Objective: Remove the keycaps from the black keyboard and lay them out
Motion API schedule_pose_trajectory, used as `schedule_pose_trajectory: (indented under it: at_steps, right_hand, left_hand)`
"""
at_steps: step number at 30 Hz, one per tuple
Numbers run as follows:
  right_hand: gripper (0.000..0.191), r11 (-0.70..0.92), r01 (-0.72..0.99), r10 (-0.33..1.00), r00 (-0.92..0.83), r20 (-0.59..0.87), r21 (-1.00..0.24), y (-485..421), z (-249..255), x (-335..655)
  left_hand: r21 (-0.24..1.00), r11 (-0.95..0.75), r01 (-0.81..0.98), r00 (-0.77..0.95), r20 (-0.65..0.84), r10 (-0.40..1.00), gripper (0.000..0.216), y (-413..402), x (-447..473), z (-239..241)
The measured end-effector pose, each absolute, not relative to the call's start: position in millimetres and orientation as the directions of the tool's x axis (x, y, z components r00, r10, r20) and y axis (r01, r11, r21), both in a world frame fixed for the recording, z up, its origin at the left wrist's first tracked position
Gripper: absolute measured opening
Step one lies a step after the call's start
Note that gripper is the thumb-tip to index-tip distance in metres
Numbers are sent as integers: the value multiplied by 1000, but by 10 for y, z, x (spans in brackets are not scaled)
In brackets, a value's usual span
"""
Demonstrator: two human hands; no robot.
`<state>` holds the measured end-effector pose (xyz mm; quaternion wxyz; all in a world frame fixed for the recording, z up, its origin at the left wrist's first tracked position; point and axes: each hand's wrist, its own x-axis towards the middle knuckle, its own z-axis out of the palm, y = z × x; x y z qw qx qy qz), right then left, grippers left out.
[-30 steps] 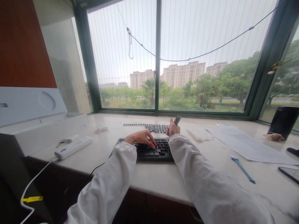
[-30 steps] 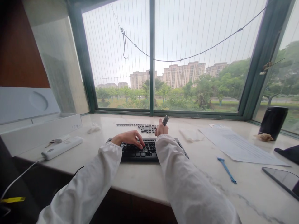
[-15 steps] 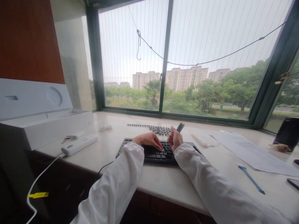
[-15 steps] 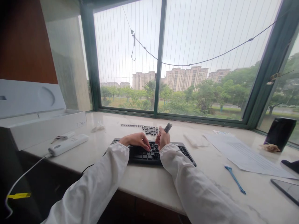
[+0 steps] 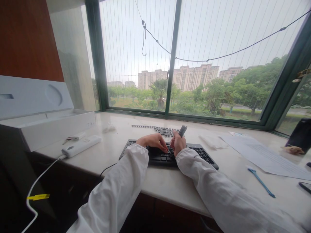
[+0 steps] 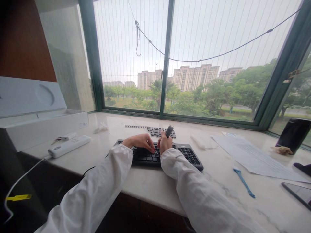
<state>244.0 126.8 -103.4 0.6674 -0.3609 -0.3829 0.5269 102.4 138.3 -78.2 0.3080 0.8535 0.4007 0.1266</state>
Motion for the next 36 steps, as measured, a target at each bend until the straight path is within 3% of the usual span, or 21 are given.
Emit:
schedule_pose_trajectory:
  at_steps: [11,23,30,36]
  right_hand:
    - [42,151,-504,986,138,93,-851,1323,-1040,2463]
    - [43,174,-448,985,66,162,-877,1339,-1086,2447]
    - [43,448,-141,893,25,449,-883,1229,-1106,2407]
    - [45,564,108,819,49,571,-819,1189,-1094,2375]
  left_hand:
    - [648,-475,595,648,-38,761,35,1363,1022,-773]
    - [616,-501,608,637,-2,771,37,1377,1032,-783]
    - [614,-512,601,639,16,769,42,1396,1020,-814]
    - [577,-551,603,645,54,762,36,1464,1035,-879]
